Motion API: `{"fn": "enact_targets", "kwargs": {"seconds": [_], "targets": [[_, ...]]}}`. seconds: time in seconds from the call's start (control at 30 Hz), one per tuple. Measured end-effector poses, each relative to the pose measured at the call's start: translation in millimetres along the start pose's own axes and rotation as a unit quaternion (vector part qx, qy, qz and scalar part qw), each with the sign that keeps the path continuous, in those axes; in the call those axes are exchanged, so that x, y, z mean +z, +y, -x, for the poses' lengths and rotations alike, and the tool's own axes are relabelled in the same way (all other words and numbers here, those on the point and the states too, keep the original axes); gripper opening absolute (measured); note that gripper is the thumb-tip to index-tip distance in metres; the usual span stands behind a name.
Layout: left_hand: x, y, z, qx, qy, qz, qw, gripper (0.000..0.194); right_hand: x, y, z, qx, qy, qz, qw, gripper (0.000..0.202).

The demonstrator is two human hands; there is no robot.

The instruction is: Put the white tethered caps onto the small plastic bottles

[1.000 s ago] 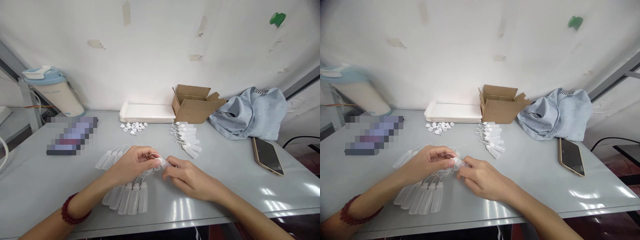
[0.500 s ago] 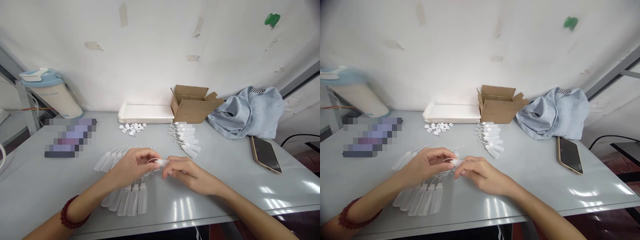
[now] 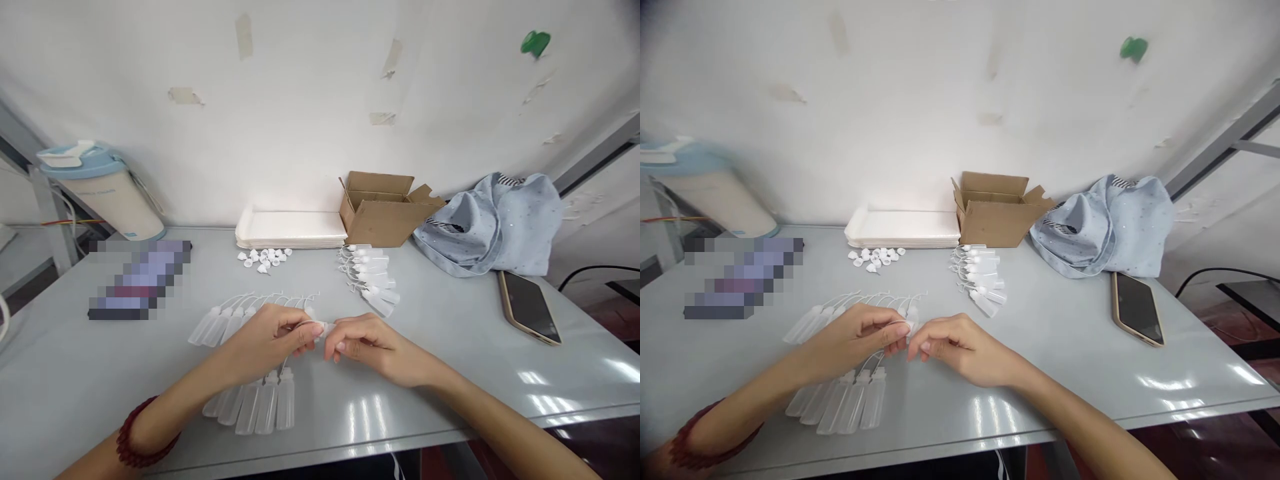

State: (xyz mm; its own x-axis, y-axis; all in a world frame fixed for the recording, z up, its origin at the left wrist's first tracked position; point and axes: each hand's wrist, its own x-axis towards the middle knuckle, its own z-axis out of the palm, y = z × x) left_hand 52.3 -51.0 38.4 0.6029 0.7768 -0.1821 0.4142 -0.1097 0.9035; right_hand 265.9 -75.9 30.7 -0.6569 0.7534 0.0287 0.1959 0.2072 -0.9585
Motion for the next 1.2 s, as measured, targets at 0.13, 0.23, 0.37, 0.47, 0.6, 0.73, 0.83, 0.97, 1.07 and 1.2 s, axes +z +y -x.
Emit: {"fn": "enact_targets", "kwargs": {"seconds": [0.13, 0.23, 0.37, 0.47, 0.6, 0.73, 0.83, 0.97, 1.07, 1.2], "targets": [[1.7, 0.3, 1.1, 0.036, 0.004, -0.049, 0.998, 0.031, 0.0, 2.2, 0.1, 0.006, -0.001, -0.004, 1.0, 0.028], [2.6, 0.2, 1.5, 0.097, 0.037, -0.08, 0.991, 0.022, -1.5, 5.1, 0.6, 0.01, -0.006, -0.037, 0.999, 0.027], [1.6, -1.0, 0.8, 0.093, 0.026, -0.051, 0.994, 0.019, -1.8, 5.1, 0.9, 0.008, -0.006, -0.048, 0.999, 0.025], [1.0, -1.9, 0.8, 0.055, -0.007, -0.038, 0.998, 0.028, -0.8, 2.6, 0.9, -0.007, -0.005, -0.031, 0.999, 0.025], [1.3, -1.9, 1.4, 0.034, -0.029, -0.015, 0.999, 0.035, 0.1, 0.1, 1.7, -0.008, -0.008, -0.014, 1.0, 0.026], [1.4, 0.2, 2.3, 0.059, -0.023, -0.01, 0.998, 0.031, 0.1, 0.9, 3.3, 0.018, -0.008, -0.077, 0.997, 0.022], [3.4, 0.4, 3.2, 0.094, -0.002, -0.063, 0.994, 0.032, -0.4, 2.1, 3.3, 0.051, -0.005, -0.188, 0.981, 0.015], [8.8, -4.6, 4.2, 0.196, 0.05, -0.144, 0.969, 0.025, -2.2, 4.6, 0.3, 0.119, -0.025, -0.297, 0.947, 0.027], [11.5, -7.8, 4.5, 0.257, 0.083, -0.154, 0.95, 0.019, -2.1, 6.8, -1.9, 0.149, -0.03, -0.32, 0.935, 0.029], [10.4, -5.8, 3.8, 0.207, 0.098, -0.119, 0.966, 0.019, 2.7, 7.3, -1.4, 0.101, 0.058, -0.168, 0.979, 0.022]]}}
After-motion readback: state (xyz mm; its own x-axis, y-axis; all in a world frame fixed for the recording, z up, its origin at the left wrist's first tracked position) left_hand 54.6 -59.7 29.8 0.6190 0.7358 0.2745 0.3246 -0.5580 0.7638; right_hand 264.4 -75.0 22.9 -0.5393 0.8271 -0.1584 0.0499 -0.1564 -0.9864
